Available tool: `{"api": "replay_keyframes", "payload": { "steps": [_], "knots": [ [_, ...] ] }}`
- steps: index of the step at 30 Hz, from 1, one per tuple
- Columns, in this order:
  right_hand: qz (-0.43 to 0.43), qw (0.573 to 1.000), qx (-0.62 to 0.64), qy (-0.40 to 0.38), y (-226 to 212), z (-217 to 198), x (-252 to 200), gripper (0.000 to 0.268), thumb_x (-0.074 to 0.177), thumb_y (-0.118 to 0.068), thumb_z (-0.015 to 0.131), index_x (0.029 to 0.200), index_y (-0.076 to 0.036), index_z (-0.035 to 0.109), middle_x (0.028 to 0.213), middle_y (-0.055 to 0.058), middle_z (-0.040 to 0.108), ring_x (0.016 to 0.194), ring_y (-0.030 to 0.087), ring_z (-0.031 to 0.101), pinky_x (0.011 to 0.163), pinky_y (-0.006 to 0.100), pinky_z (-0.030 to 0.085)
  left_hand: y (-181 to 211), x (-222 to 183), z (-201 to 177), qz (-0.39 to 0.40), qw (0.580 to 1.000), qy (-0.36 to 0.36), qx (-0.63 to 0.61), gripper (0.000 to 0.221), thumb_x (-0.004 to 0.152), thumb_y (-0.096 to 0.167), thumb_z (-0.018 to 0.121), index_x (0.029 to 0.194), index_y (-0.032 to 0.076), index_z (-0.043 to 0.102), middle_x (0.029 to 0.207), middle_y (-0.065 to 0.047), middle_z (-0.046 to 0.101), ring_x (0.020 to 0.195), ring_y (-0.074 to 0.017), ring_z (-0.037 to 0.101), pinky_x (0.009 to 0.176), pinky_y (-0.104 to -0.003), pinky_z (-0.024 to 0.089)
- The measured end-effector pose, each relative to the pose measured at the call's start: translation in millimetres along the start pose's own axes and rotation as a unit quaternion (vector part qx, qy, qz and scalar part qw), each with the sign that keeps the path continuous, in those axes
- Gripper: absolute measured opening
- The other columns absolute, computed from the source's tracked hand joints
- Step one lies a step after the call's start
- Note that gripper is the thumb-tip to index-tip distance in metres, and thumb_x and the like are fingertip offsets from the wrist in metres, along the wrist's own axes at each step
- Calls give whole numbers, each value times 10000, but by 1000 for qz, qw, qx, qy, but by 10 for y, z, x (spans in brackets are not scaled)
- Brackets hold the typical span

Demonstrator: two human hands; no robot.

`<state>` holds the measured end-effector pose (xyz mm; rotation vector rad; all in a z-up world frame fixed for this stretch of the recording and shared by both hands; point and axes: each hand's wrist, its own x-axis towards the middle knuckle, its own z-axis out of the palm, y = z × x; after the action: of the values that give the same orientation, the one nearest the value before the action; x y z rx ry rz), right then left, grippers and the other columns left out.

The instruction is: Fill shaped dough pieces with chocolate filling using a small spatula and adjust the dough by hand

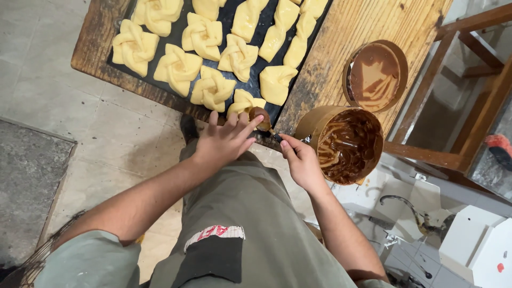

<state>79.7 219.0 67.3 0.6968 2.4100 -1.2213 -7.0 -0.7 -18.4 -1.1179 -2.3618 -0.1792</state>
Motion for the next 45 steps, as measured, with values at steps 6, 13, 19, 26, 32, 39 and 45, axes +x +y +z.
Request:
{"api": "replay_keyframes", "payload": {
  "steps": [6,13,19,26,32,39,45],
  "knots": [
    [-6,1000,18,-12,70,-3,14,288,1037,-230,568,1244,-173,760,683,54,667,688,157,534,644,340,502,-54,15,78,11,1000,-11,4,556,976,547,531,1429,233,610,1191,-103,534,1110,-280,428,1013,-554,338],
    [-16,999,15,29,-131,-354,-280,321,1057,-147,530,1299,-59,722,936,228,751,886,306,683,851,456,549,-352,65,-79,-40,997,-21,-62,512,976,539,585,1381,232,641,1220,-90,529,1116,-269,435,995,-545,342],
    [-11,996,79,37,256,-366,-208,312,1062,-150,536,1301,-49,711,1027,198,742,997,212,613,939,459,533,-323,143,-37,-98,980,-50,-166,494,1057,545,439,1483,325,556,1167,-38,417,1074,-247,384,897,-441,310],
    [-32,995,83,36,259,-275,-192,292,1062,-170,538,1275,-113,729,686,31,603,712,126,495,684,299,485,-208,-69,97,-39,993,-87,-75,572,1059,542,431,1574,295,455,1188,-82,456,1084,-255,408,1012,-499,266],
    [-82,992,-85,42,-59,-38,-20,297,1054,-265,555,1277,-178,732,1019,146,769,983,387,722,846,489,562,-207,-36,214,1,993,-84,-80,509,1035,532,474,1390,192,606,1189,-148,485,1114,-323,456,1000,-560,303],
    [-114,965,-231,47,-61,107,235,285,1032,-319,542,1213,-198,726,931,112,742,937,374,706,809,522,562,-457,286,70,-142,956,-133,-220,344,996,563,548,1015,274,734,1031,-8,412,986,-280,464,900,-513,323],
    [-170,930,-317,81,-102,-17,120,263,1017,-307,558,1161,-191,745,822,78,712,859,313,705,765,460,546,-329,264,2,-95,975,-101,-175,361,977,516,581,1259,324,700,1054,-66,478,933,-313,523,816,-495,348]
  ]
}}
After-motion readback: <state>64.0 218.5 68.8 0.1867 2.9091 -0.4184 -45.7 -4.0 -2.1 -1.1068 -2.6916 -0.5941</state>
